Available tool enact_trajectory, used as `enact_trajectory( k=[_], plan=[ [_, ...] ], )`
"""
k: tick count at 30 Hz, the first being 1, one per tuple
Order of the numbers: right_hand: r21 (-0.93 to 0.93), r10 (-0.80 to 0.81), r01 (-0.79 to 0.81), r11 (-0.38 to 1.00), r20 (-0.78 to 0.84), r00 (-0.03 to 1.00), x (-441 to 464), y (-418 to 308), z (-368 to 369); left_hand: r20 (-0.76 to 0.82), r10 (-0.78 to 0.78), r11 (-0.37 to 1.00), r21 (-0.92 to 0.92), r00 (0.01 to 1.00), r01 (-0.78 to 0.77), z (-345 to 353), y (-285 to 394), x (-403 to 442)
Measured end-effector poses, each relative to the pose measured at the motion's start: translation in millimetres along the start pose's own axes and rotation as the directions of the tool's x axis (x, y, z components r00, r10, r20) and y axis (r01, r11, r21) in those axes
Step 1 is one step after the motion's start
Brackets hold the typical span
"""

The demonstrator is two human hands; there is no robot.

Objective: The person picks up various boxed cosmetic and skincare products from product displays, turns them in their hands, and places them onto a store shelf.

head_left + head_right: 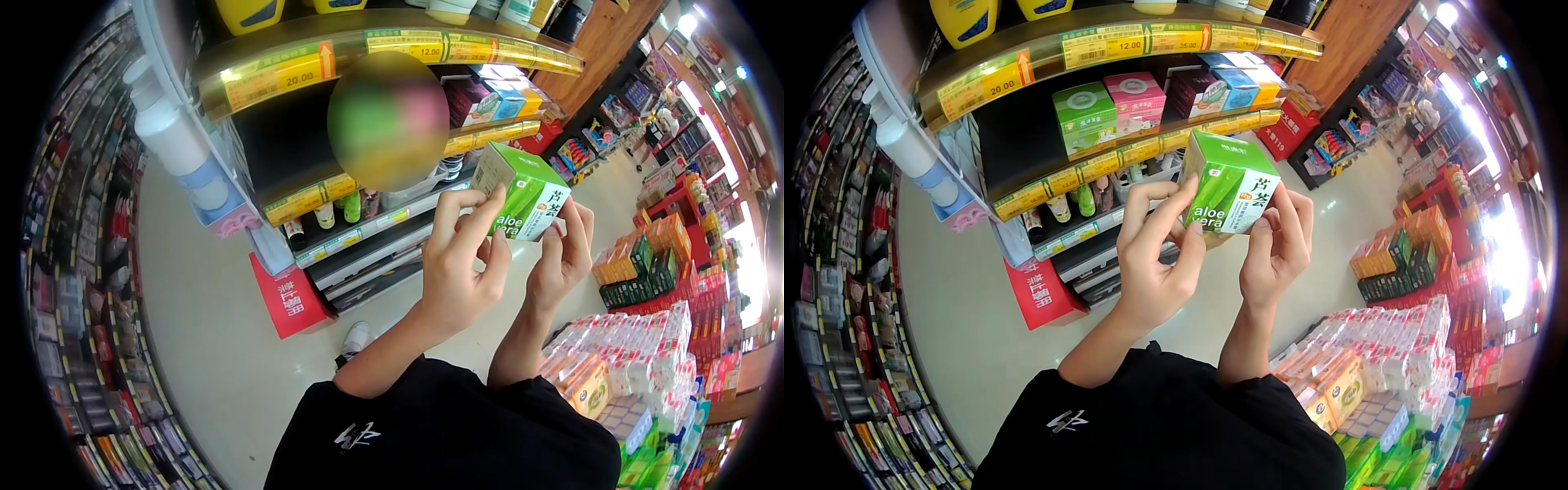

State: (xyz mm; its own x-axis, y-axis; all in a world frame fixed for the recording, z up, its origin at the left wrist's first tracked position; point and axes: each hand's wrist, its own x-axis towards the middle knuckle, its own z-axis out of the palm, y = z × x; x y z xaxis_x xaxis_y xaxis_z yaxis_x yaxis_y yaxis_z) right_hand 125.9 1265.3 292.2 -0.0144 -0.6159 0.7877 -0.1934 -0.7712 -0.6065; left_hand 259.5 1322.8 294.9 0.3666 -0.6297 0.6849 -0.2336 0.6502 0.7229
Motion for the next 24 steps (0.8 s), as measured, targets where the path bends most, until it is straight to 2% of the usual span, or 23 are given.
enact_trajectory(
  k=[10,24],
  plan=[
    [0.004,-0.002,0.002,1.0,-0.026,1.0,1.7,-0.6,-4.6,0.024,0.0,1.0,0.008,1.0,0.0,5.2,3.4,1.4],
    [-0.059,-0.034,0.025,0.998,-0.161,0.986,-1.9,2.9,-47.6,0.143,0.031,0.999,-0.049,0.989,-0.024,42.0,13.6,-5.5]
  ],
)
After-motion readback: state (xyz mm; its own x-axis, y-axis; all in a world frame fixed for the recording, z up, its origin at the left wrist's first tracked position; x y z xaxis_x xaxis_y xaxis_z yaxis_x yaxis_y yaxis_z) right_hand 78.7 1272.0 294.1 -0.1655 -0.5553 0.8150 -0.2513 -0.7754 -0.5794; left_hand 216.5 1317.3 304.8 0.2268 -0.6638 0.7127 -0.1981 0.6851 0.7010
